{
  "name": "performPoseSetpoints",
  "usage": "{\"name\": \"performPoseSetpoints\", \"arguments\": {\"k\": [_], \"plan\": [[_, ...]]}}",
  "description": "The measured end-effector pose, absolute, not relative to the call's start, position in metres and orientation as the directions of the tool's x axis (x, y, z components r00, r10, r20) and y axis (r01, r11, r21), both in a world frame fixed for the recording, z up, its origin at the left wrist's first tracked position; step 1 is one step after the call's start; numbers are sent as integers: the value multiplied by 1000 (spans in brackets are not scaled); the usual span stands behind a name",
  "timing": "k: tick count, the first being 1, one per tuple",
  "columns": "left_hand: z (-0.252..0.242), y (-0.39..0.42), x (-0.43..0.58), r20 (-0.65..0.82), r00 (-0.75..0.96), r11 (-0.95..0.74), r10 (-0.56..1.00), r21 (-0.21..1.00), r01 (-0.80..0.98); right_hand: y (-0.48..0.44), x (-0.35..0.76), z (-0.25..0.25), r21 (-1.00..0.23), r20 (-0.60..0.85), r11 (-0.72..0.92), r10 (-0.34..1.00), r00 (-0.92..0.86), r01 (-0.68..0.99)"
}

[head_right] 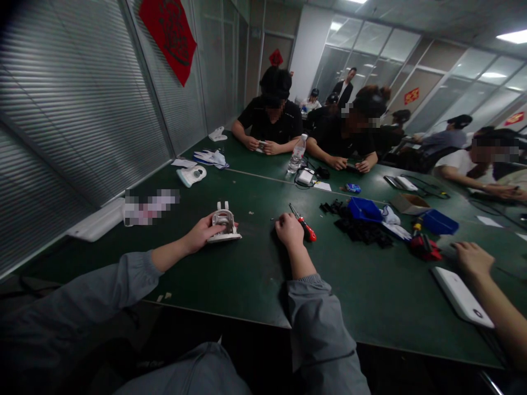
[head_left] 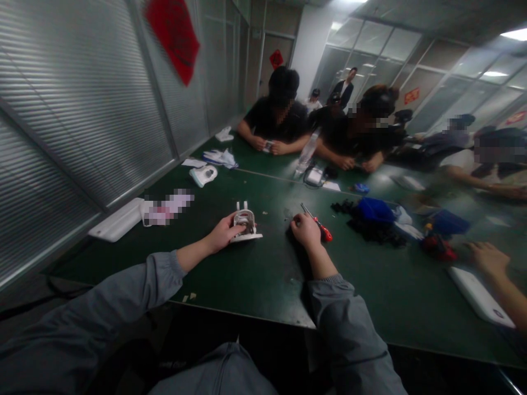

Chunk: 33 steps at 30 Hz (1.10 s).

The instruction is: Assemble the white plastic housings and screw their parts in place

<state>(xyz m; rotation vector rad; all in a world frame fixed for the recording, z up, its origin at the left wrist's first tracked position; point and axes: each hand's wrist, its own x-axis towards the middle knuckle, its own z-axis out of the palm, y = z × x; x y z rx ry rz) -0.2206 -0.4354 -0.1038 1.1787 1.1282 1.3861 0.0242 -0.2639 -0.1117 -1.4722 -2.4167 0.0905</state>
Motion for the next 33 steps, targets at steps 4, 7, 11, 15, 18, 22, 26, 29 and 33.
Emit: {"name": "performPoseSetpoints", "arguments": {"k": [4, 7, 11, 15, 18, 22, 26, 29, 33], "plan": [[-103, -436, -220, 91, -71, -99, 993, 988, -116, -266, 23, -113, -232, 256, 514, 851, -458, 826], [-102, -436, -220, 95, -58, -100, 994, 990, -96, -267, 22, -116, -230, 279, 537, 836, -473, 812], [-103, -435, -220, 111, -63, -115, 992, 991, -72, -266, 21, -119, -209, 295, 529, 836, -463, 823], [-104, -435, -220, 116, -67, -121, 991, 989, -85, -265, 22, -119, -193, 334, 548, 816, -471, 814], [-104, -435, -220, 114, -49, -119, 992, 985, -122, -264, 23, -119, -173, 337, 569, 801, -495, 804], [-103, -436, -219, 118, -53, -123, 992, 987, -103, -262, 22, -120, -161, 281, 591, 795, -537, 791], [-106, -435, -220, 131, -41, -135, 990, 986, -95, -261, 21, -122, -162, 260, 593, 797, -546, 789], [-109, -434, -222, 141, -33, -143, 990, 985, -98, -261, 21, -123, -159, 247, 587, 802, -543, 794], [-111, -433, -223, 128, -29, -131, 991, 986, -108, -259, 22, -124, -140, 240, 573, 811, -534, 807]]}}
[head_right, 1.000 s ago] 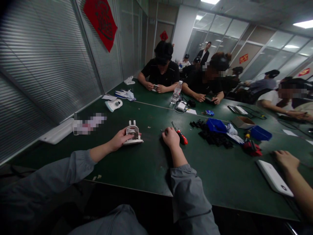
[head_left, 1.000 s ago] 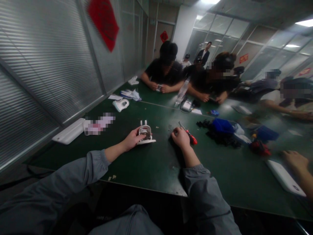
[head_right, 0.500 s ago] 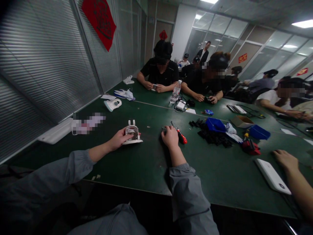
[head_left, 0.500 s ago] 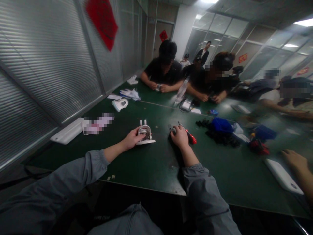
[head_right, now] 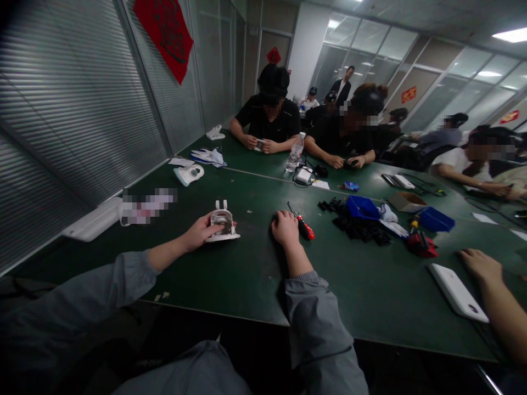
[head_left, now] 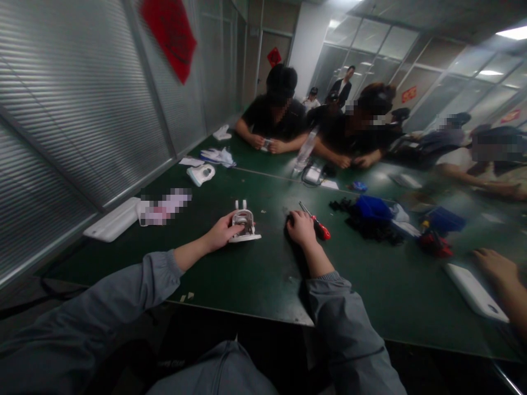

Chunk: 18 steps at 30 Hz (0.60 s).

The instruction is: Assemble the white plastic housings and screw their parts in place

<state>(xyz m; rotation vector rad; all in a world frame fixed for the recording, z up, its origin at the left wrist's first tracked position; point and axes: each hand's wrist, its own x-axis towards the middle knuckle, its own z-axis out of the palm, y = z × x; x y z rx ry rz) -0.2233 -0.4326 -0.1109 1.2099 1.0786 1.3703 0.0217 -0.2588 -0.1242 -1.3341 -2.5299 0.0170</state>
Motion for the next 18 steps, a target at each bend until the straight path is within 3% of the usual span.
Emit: {"name": "performPoseSetpoints", "arguments": {"k": [18], "plan": [[-105, -435, -222, 104, -9, -105, 995, 989, -101, -258, 23, -121, -147, 287, 560, 813, -507, 815]]}}
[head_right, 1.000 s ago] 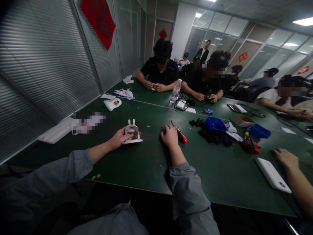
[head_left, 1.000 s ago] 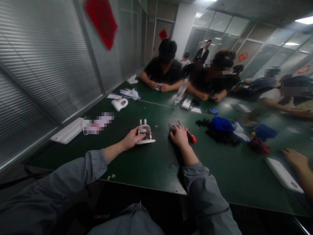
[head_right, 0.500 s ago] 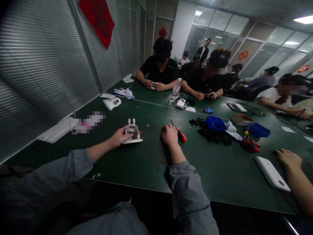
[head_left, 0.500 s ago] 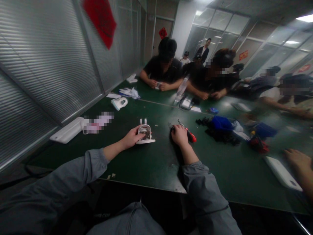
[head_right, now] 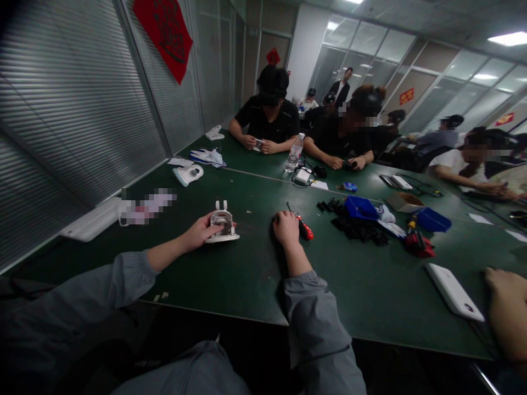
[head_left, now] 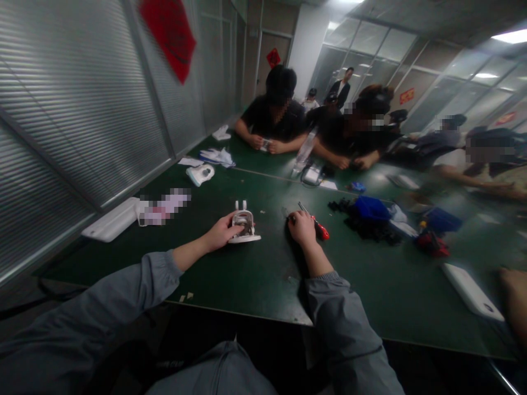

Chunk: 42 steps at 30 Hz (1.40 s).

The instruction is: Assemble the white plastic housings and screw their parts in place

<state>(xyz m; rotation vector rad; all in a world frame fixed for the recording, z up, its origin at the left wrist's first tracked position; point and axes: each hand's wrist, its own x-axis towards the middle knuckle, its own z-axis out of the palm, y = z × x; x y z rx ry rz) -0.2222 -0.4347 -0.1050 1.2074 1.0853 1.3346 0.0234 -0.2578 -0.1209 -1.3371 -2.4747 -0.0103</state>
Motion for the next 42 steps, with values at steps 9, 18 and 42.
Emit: {"name": "performPoseSetpoints", "arguments": {"k": [9, 18, 42], "plan": [[-105, -435, -221, 116, -21, -118, 993, 990, -79, -255, 24, -124, -161, 301, 589, 793, -529, 792], [-105, -435, -221, 113, -20, -114, 993, 991, -67, -257, 23, -125, -148, 340, 610, 771, -539, 779], [-106, -434, -221, 102, -27, -104, 994, 990, -93, -259, 21, -122, -167, 299, 630, 765, -570, 758]]}}
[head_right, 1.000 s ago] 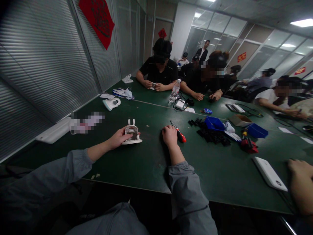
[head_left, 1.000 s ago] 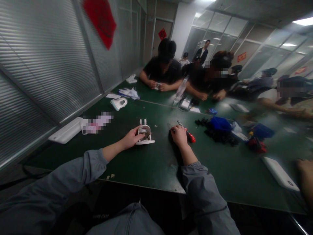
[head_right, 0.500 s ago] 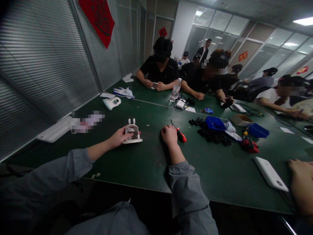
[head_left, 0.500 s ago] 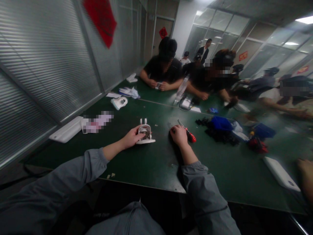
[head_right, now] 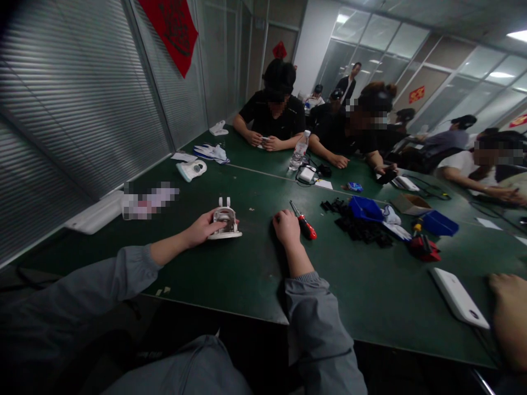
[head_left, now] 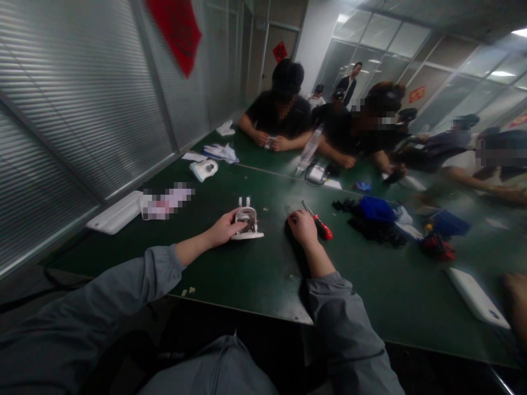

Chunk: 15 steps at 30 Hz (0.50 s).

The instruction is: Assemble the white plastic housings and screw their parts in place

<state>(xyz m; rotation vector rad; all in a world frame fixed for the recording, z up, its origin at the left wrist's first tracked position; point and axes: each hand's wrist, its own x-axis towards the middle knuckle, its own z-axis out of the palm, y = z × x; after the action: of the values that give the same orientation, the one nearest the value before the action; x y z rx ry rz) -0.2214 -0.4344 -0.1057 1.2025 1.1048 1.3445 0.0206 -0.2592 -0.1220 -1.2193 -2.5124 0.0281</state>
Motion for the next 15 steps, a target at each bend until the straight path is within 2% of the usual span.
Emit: {"name": "performPoseSetpoints", "arguments": {"k": [15], "plan": [[-109, -432, -222, 146, -48, -150, 988, 985, -86, -260, 18, -122, -176, 267, 664, 743, -614, 727]]}}
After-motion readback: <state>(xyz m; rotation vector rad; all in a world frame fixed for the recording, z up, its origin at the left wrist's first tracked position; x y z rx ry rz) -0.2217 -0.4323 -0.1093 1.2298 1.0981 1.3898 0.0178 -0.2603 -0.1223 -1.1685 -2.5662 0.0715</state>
